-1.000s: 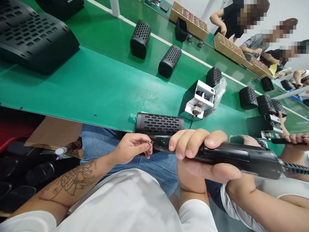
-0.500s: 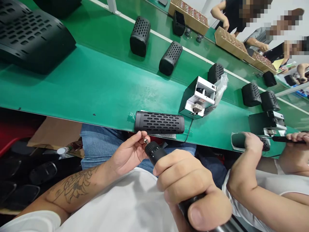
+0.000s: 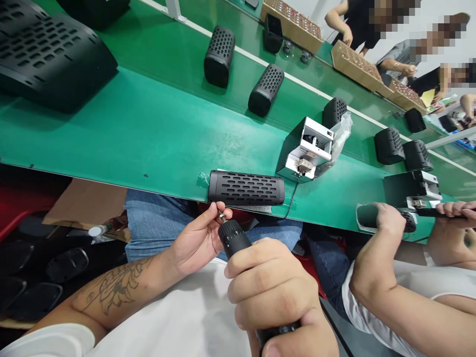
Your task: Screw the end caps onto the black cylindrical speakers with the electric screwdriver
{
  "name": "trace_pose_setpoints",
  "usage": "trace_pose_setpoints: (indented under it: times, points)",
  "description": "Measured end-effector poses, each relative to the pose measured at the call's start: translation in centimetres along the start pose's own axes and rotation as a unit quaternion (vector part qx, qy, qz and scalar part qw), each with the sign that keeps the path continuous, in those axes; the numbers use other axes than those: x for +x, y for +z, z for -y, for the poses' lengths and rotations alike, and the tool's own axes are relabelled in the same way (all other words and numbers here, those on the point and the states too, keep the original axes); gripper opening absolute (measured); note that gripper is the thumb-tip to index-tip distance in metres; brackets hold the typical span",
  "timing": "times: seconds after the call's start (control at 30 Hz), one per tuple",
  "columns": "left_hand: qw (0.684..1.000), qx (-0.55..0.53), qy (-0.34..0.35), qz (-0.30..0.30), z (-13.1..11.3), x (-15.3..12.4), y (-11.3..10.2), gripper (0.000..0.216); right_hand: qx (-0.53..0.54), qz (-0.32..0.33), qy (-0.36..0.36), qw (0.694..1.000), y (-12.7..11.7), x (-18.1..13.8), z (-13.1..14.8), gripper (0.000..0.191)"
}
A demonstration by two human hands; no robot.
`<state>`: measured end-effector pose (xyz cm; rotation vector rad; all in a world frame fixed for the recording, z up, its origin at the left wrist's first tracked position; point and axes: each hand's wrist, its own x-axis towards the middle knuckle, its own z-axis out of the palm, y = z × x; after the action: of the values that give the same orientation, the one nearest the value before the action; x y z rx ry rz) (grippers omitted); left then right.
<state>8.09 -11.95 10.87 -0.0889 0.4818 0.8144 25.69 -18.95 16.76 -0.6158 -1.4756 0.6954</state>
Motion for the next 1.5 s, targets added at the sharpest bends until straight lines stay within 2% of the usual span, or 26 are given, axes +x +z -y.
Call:
trace_pose_setpoints:
  times: [0.1,0.2,0.27,0.33,0.43,0.47,0.5,0.53,0.57,0.63,0.67,0.7,0.73,0.8,0.9,1.0,1.13,1.33,1.5]
  points:
    - [1.0,0.003,-0.002,0.001,0.0,-0.1,0.0,0.02,0.015,-0.008,-0.034,0.999,-0.3,-0.4,-0.1,0.016]
    - [1.0,0.0,-0.002,0.003,-0.1,0.0,-0.2,0.019,-0.005,-0.032,-0.068,0.997,0.8,-0.9,-0.9,0.014]
    - [1.0,-0.002,-0.002,0.008,-0.1,-0.1,-0.3,0.019,-0.046,-0.042,-0.057,0.996,1.8,-1.0,-1.4,0.025]
    - [1.0,0.008,-0.002,0.02,0.3,-0.4,-0.6,0.025,-0.072,-0.045,-0.044,0.995,2.6,-0.5,-1.6,0.044]
    - [0.994,0.105,0.015,0.03,1.3,-0.7,-2.1,0.042,-0.061,-0.02,-0.008,0.998,3.0,1.4,-1.9,0.054]
    - [0.985,0.162,0.05,0.019,1.5,-0.7,-3.0,0.045,-0.049,-0.018,-0.003,0.999,3.0,2.2,-2.0,0.051]
    - [0.967,0.229,0.114,-0.004,1.5,-0.5,-4.2,0.044,-0.035,-0.032,-0.006,0.999,3.0,3.1,-2.3,0.046]
    - [0.931,0.299,0.205,-0.035,1.3,-0.1,-5.5,0.042,-0.023,-0.056,-0.013,0.998,3.0,3.9,-2.7,0.042]
    - [0.874,0.37,0.309,-0.067,0.6,0.4,-6.8,0.04,-0.011,-0.081,-0.018,0.997,3.0,4.7,-3.1,0.04]
    - [0.712,0.499,0.484,-0.103,-1.6,1.7,-9.3,0.045,0.011,-0.105,-0.006,0.994,3.2,6.1,-4.2,0.04]
    - [0.639,0.56,0.519,-0.092,-3.1,2.5,-10.2,0.058,0.022,-0.098,0.004,0.995,3.3,6.7,-4.9,0.039]
    - [0.584,0.616,0.525,-0.065,-4.7,3.2,-10.9,0.075,0.033,-0.081,0.009,0.996,3.4,7.2,-5.6,0.04]
    - [0.545,0.663,0.512,-0.029,-6.3,4.0,-11.2,0.091,0.044,-0.066,0.007,0.997,3.5,7.7,-6.4,0.04]
    - [0.503,0.723,0.471,0.048,-8.8,5.2,-11.2,0.113,0.065,-0.041,-0.017,0.997,3.6,8.3,-8.1,0.04]
    - [0.486,0.744,0.436,0.138,-10.7,6.8,-10.2,0.126,0.094,0.005,-0.04,0.995,3.7,9.0,-10.2,0.037]
    - [0.482,0.737,0.438,0.179,-10.8,8.1,-9.6,0.121,0.101,0.042,-0.031,0.994,3.7,9.3,-11.0,0.034]
    - [0.469,0.722,0.47,0.195,-10.6,9.1,-9.7,0.109,0.117,0.064,-0.008,0.991,3.9,9.7,-10.8,0.031]
    - [0.451,0.719,0.49,0.198,-10.9,9.6,-9.9,0.11,0.149,0.077,0.043,0.985,4.2,10.1,-12.1,0.024]
    - [0.436,0.725,0.496,0.195,-11.1,10.0,-10.1,0.109,0.102,0.116,0.094,0.983,3.7,9.6,-13.1,0.041]
